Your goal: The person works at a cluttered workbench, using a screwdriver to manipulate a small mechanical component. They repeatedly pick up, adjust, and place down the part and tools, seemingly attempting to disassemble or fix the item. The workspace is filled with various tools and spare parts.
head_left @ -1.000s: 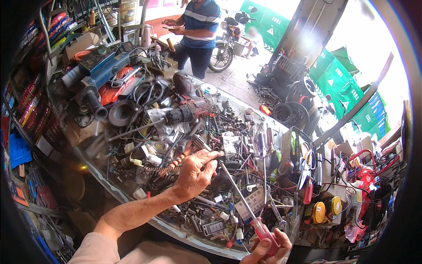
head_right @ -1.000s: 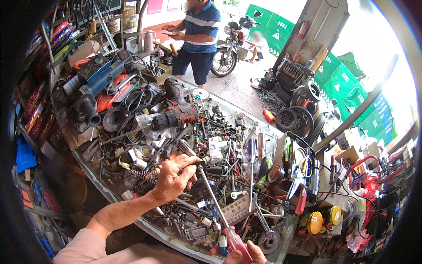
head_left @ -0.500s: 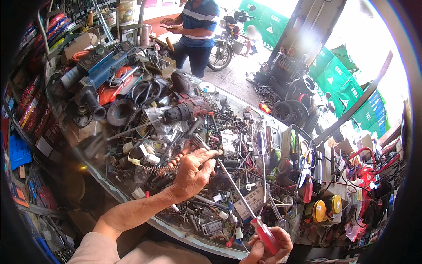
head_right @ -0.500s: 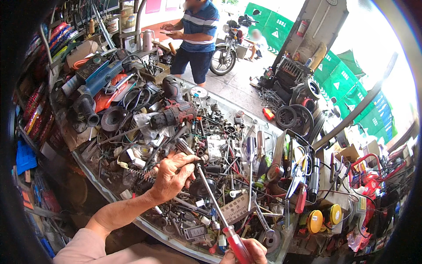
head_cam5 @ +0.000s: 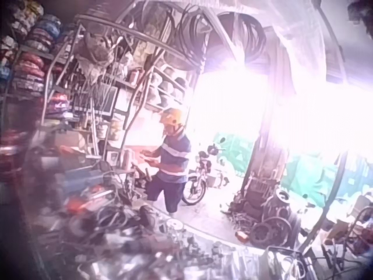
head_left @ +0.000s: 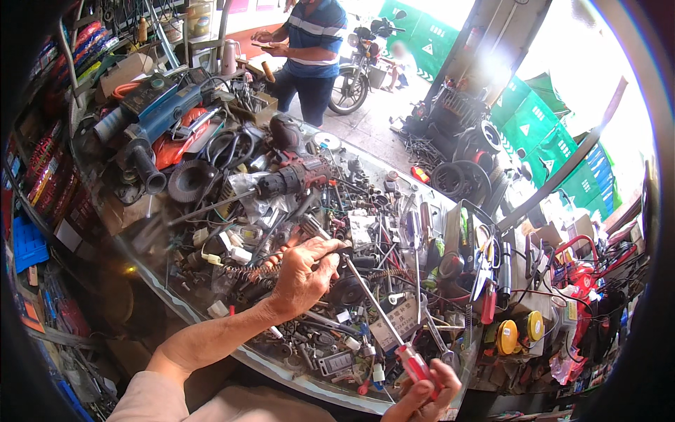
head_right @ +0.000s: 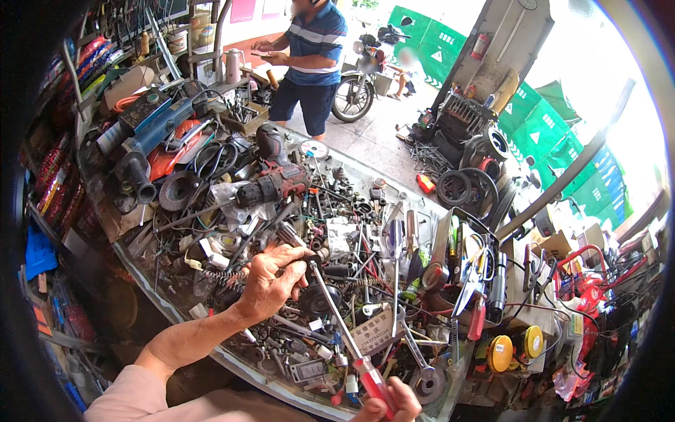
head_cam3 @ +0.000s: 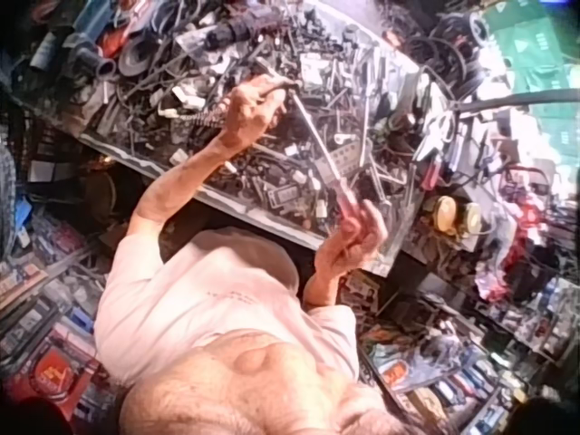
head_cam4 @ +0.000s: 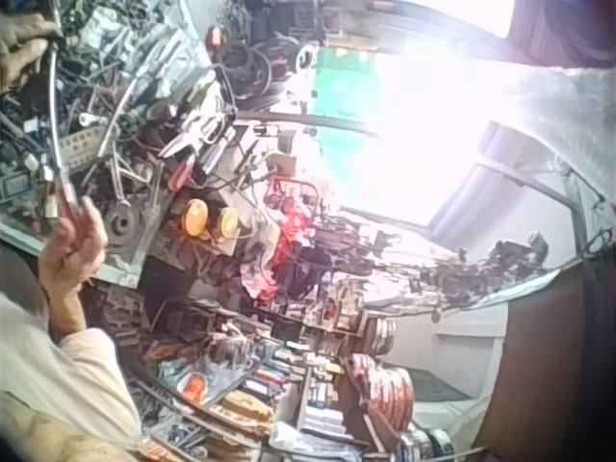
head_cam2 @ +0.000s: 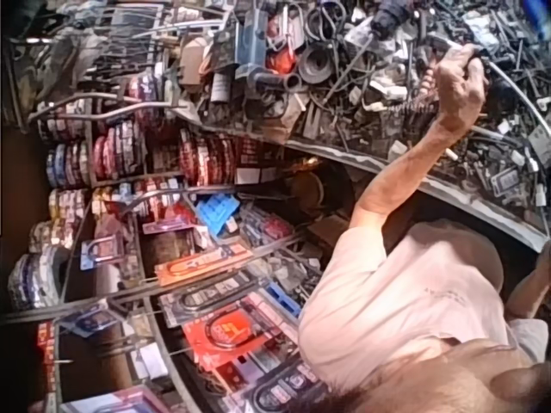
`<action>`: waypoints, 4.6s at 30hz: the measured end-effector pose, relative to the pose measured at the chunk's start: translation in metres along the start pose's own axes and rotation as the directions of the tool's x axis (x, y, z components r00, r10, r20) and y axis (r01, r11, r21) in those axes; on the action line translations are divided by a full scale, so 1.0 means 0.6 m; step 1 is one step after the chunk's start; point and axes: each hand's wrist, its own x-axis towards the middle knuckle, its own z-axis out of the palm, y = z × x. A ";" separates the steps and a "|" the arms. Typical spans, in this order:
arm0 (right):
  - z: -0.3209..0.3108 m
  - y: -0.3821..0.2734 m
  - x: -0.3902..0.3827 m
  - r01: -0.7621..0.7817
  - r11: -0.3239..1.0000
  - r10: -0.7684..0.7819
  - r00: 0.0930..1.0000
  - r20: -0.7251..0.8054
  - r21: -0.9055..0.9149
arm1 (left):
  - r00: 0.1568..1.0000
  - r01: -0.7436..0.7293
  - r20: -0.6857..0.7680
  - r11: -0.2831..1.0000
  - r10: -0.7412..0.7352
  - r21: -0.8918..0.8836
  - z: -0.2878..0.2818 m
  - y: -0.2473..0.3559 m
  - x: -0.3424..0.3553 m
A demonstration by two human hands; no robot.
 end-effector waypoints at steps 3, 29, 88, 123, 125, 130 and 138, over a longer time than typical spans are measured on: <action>0.000 0.007 -0.015 -0.095 0.992 0.099 0.994 -0.044 0.089 | 0.999 0.052 0.001 0.998 -0.052 -0.019 0.001 0.004 -0.003; -0.006 0.104 0.105 0.197 0.833 -0.106 0.974 0.200 -0.517 | 0.998 0.053 0.032 0.997 -0.051 -0.057 0.002 0.010 -0.005; 0.133 0.106 0.081 0.150 0.960 -0.189 0.970 0.153 0.235 | 0.750 0.433 0.605 0.890 -0.268 -0.143 -0.005 0.058 0.024; 0.115 0.088 0.080 0.191 0.982 -0.183 0.953 0.243 -0.009 | 0.890 0.030 0.455 0.999 -0.037 0.022 -0.002 0.049 -0.008; 0.111 0.080 0.078 0.137 0.990 -0.123 0.947 0.297 -0.025 | 0.886 0.041 0.462 0.999 -0.039 0.005 -0.004 0.047 -0.007; 0.111 0.086 0.077 0.217 0.976 -0.214 0.939 0.269 0.017 | 0.883 -0.024 0.469 1.000 0.025 -0.008 -0.003 0.044 -0.010; 0.114 0.085 0.073 0.070 0.993 -0.094 0.959 0.266 0.099 | 0.882 -0.012 0.470 1.000 0.005 0.011 -0.001 0.053 -0.010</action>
